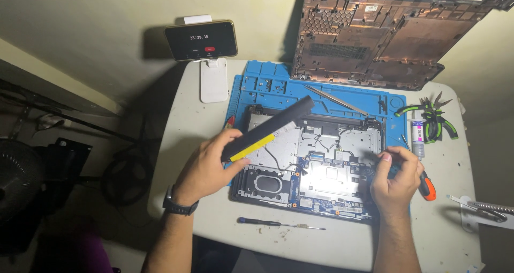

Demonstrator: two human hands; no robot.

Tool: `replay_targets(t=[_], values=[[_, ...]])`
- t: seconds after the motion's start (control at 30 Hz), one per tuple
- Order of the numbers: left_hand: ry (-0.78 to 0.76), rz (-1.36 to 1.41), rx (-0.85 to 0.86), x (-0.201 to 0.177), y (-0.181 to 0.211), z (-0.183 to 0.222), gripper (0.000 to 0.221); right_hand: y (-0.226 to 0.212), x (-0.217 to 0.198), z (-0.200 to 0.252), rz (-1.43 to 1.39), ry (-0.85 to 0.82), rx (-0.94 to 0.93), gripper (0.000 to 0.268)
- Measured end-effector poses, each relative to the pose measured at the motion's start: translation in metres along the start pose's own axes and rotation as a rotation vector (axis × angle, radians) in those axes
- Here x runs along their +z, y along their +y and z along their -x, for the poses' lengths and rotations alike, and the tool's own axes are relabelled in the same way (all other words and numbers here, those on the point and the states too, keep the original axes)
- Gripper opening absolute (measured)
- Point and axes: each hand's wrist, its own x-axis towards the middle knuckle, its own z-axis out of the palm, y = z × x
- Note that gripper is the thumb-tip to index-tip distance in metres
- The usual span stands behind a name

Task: Cleaning a laptop battery with a brush and then installing it into the laptop chassis.

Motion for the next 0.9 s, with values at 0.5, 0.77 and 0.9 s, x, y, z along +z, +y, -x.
replay_targets(t=[0.5,0.77,0.9], values=[[-0.252,0.962,-0.007,0.098,0.001,0.000,0.038,-0.013,0.005,-0.001,-0.253,-0.324,0.003,0.012],[-0.503,1.729,-0.173,0.103,0.032,0.016,0.048,-0.084,0.011,-0.007,-0.752,-0.616,0.209,0.038],[-0.501,1.454,-0.191,0.113,0.060,0.017,0.046,-0.082,0.032,0.014,-1.000,-0.752,0.363,0.058]])
